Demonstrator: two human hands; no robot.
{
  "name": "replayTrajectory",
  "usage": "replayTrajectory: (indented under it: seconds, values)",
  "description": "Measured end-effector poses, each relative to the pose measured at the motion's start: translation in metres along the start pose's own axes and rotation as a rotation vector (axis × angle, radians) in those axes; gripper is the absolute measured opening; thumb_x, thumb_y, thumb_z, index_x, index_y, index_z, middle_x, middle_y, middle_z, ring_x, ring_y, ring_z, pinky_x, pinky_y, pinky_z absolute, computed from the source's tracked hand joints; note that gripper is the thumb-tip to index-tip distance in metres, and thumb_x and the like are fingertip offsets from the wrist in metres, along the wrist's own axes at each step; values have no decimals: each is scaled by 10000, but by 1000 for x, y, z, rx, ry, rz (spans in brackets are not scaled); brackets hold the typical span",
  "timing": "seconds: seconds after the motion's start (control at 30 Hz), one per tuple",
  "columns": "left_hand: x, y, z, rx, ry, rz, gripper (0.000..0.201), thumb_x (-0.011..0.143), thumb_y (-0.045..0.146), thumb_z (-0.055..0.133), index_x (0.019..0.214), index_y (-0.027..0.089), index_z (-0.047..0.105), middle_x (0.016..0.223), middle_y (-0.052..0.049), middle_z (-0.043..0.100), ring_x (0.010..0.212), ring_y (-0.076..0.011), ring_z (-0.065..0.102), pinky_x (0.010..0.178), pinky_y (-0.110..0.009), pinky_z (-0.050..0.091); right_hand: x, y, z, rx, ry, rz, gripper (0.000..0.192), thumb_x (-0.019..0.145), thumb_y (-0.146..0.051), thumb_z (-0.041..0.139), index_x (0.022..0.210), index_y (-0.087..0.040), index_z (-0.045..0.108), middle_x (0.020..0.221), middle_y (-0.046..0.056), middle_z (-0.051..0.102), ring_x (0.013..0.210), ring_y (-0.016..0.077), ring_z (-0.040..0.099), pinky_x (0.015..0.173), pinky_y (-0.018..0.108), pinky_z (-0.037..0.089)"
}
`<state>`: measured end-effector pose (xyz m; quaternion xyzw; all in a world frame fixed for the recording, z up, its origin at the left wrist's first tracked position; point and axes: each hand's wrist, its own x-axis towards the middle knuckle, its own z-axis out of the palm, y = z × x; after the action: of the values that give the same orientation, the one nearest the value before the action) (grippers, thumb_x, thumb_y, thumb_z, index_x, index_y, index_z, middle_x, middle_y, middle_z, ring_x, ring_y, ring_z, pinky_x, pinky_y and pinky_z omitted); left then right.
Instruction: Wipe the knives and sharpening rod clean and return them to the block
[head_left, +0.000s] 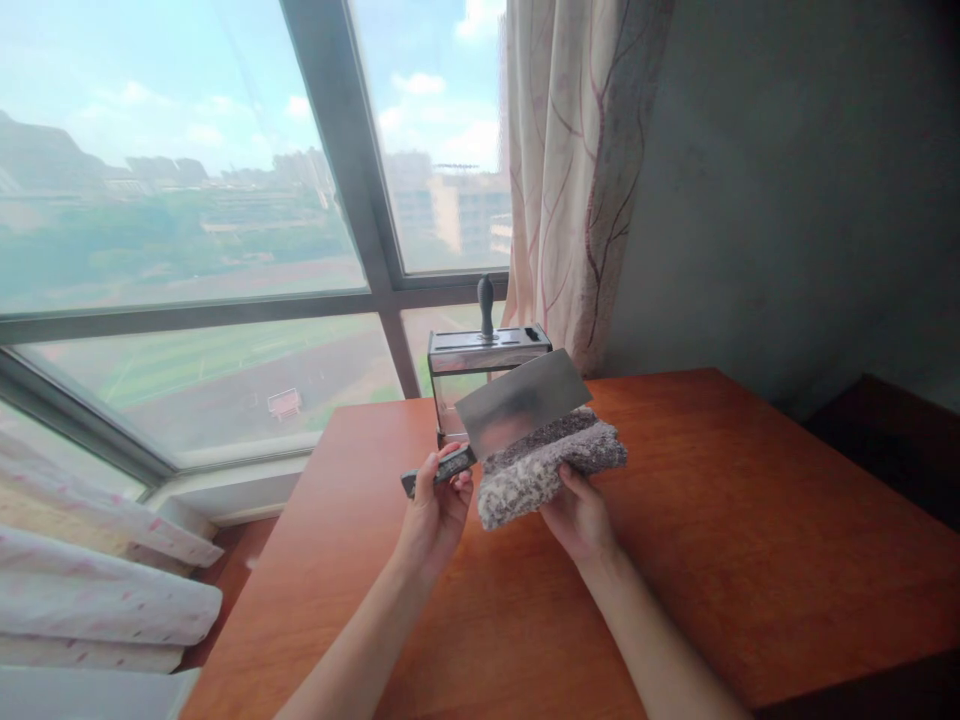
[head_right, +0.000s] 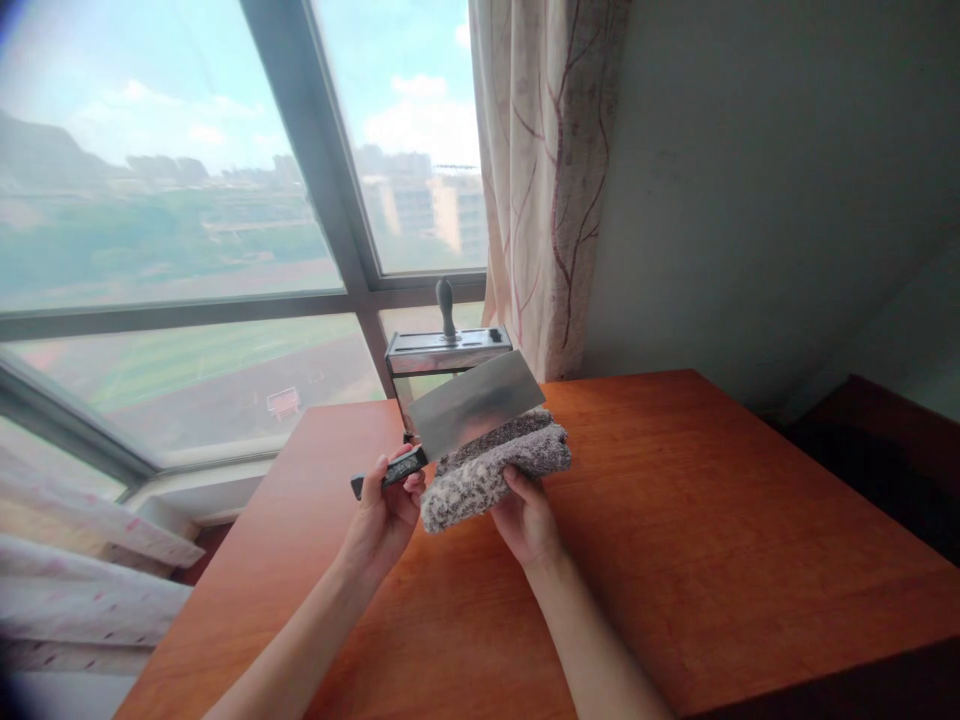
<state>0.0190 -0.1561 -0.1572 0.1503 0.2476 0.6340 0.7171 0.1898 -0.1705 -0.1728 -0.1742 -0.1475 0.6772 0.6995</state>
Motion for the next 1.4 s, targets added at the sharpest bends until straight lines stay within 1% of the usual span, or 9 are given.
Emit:
replayTrajectory:
  seconds: [0.1,0.17,0.33,0.4,0.53,0.73,0.83,1.03,1.4]
  values:
    - [-7,-3,4,91,3,-114,270,752,338,716,953,159,694,635,4,618,551,-79,558,538,-166,473,-1,6,-1,-17,-54,44,373,608,-178,805,951,-267,687,1015,-22,734,966,202,661,964,389,477]
    - [-11,-6,6,158,-2,-152,282,746,354,723,950,160,698,654,-1,640,556,-86,570,543,-178,473,0,8,-2,-40,-50,85,386,604,-192,813,963,-246,683,1024,-2,733,967,214,663,926,390,502]
    - [-13,-9,8,297,-72,-81,323,706,349,764,937,129,712,952,-86,720,771,-155,653,718,-243,515,6,9,-5,-53,154,89,341,645,-244,795,964,-214,680,945,-2,751,888,183,684,800,298,554]
    - [-13,-8,9,321,-96,-65,315,708,338,764,929,117,719,975,-102,721,845,-177,655,770,-252,512,9,5,-6,-39,230,68,299,669,-268,778,948,-215,685,909,-13,756,841,169,691,754,275,565]
    - [-13,-5,9,336,-98,-43,257,731,302,747,908,115,731,944,-102,725,775,-148,646,750,-242,514,15,-13,-10,-1,301,-33,251,708,-312,748,939,-238,687,904,-36,757,855,155,692,778,280,566]
    - [-11,-5,6,308,-101,-40,227,750,298,735,889,118,735,970,-98,726,791,-133,647,739,-218,519,16,-21,-9,24,277,-144,300,783,-374,687,1066,-275,663,985,-51,748,971,142,669,903,300,522]
    - [-11,-11,5,304,-93,-45,235,741,297,747,899,124,730,963,-92,731,770,-124,651,737,-219,517,11,-7,-4,22,259,-76,317,792,-413,675,1078,-276,665,992,-41,749,980,153,670,899,305,525]
    - [-14,-16,7,358,-119,-79,281,738,303,745,959,131,719,958,-114,735,857,-200,672,753,-276,516,7,13,-1,-1,221,84,372,746,-426,724,1067,-243,676,1022,-2,746,982,200,676,906,350,528]
    - [-6,7,0,371,-116,-49,253,735,287,742,912,106,736,918,-104,727,704,-121,629,705,-223,503,19,-26,-10,15,292,-150,285,790,-377,685,1054,-270,673,970,-50,752,940,149,677,898,302,522]
